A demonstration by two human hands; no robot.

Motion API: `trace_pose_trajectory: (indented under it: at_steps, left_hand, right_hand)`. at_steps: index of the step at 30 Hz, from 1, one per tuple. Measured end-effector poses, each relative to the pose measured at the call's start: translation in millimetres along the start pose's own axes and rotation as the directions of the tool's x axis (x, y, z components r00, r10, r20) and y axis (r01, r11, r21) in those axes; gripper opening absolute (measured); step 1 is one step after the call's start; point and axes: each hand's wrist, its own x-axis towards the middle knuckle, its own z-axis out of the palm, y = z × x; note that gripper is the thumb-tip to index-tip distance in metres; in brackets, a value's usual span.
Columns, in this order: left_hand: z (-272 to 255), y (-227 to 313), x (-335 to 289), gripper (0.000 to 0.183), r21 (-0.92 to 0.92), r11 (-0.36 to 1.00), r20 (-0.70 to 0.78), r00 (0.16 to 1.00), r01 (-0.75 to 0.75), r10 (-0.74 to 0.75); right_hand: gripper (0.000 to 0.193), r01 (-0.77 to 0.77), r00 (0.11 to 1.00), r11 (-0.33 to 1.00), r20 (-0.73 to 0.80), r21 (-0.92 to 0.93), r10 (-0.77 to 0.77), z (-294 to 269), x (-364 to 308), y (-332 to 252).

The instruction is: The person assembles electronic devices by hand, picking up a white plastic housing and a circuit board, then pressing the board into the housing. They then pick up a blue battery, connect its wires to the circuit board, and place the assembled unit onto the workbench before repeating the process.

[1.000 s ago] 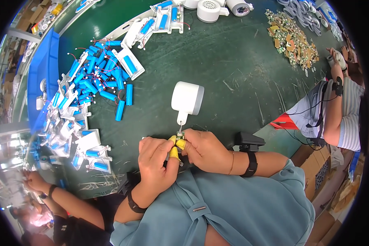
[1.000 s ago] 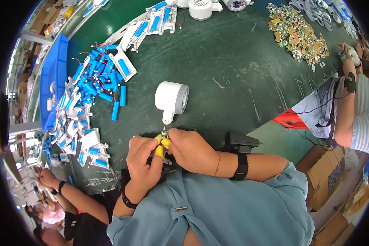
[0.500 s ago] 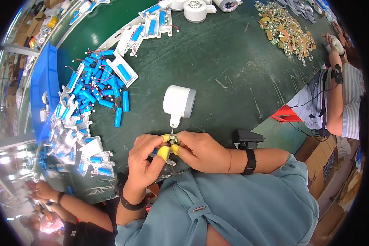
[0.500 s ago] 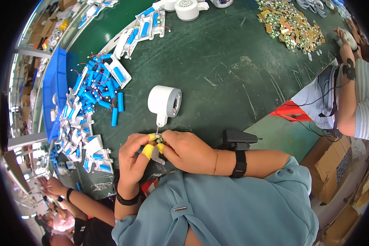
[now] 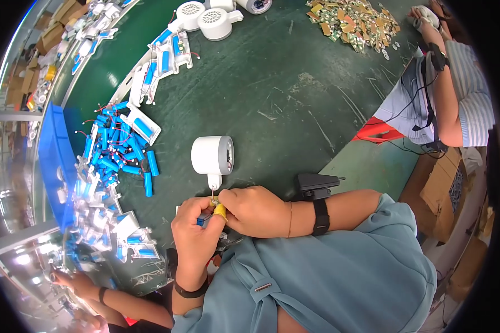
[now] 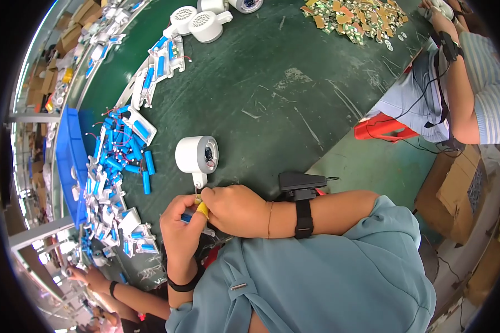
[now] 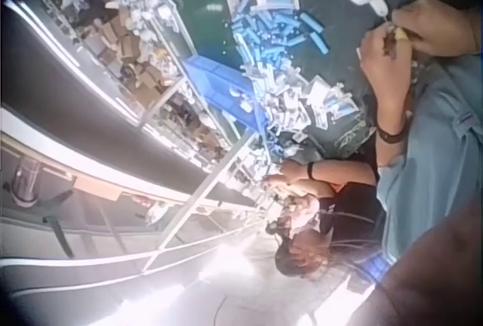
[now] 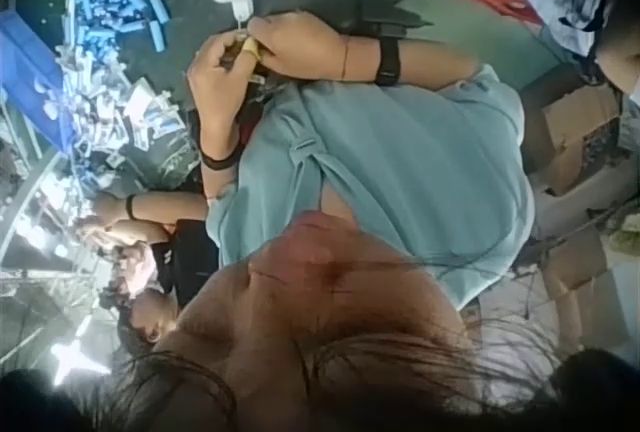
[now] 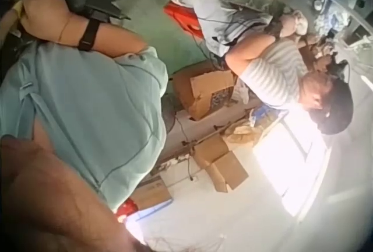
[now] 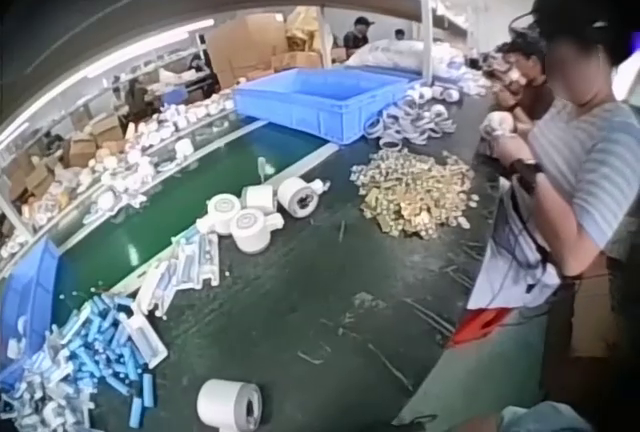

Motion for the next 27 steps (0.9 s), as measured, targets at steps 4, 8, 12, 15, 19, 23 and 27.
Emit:
trace_pose_trajectory:
  at_steps: [4, 8, 12, 15, 19, 23, 27]
  left_hand:
    - [2, 0, 1, 0.018, -0.016, 0.999, 0.009, 0.999, 0.033, -0.033]
    - [4, -2, -1, 0.019, -0.018, 0.998, 0.007, 0.998, 0.064, -0.064]
    - [2, -2, -2, 0.02, -0.054, 0.992, 0.029, 0.993, 0.117, -0.116]
    - [-3, -1, -1, 0.021, -0.02, 0.992, 0.025, 0.992, 0.121, -0.12]
    - [-12, -9, 0, 0.021, 0.004, 0.992, -0.012, 0.992, 0.125, -0.125]
    - [-20, -27, -4, 0.022, 0.033, 0.996, -0.039, 0.996, 0.079, -0.077]
    - [-25, -31, -4, 0.022, 0.13, 0.991, 0.009, 1.0, -0.014, 0.013]
  right_hand:
    - [0.019, 0.002, 1.0, 1.0, 0.003, -0.006, -0.002, -1, 1, 1]
    - [0.018, 0.02, 1.0, 1.0, -0.013, -0.007, -0.02, 0, -1, 2]
    - [0.019, 0.014, 1.0, 1.0, 0.002, 0.019, -0.014, 0, -2, 2]
    - [0.019, 0.009, 0.999, 0.999, 0.032, 0.049, -0.011, -3, 0, 3]
    - [0.017, -0.074, 0.968, 0.991, 0.248, 0.108, 0.045, -25, 10, 7]
    - [0.016, -0.024, 0.956, 0.986, 0.291, 0.168, -0.026, -32, 24, 12]
    - [0.013, -0.114, 0.917, 0.98, 0.396, 0.164, 0.04, -42, 34, 9]
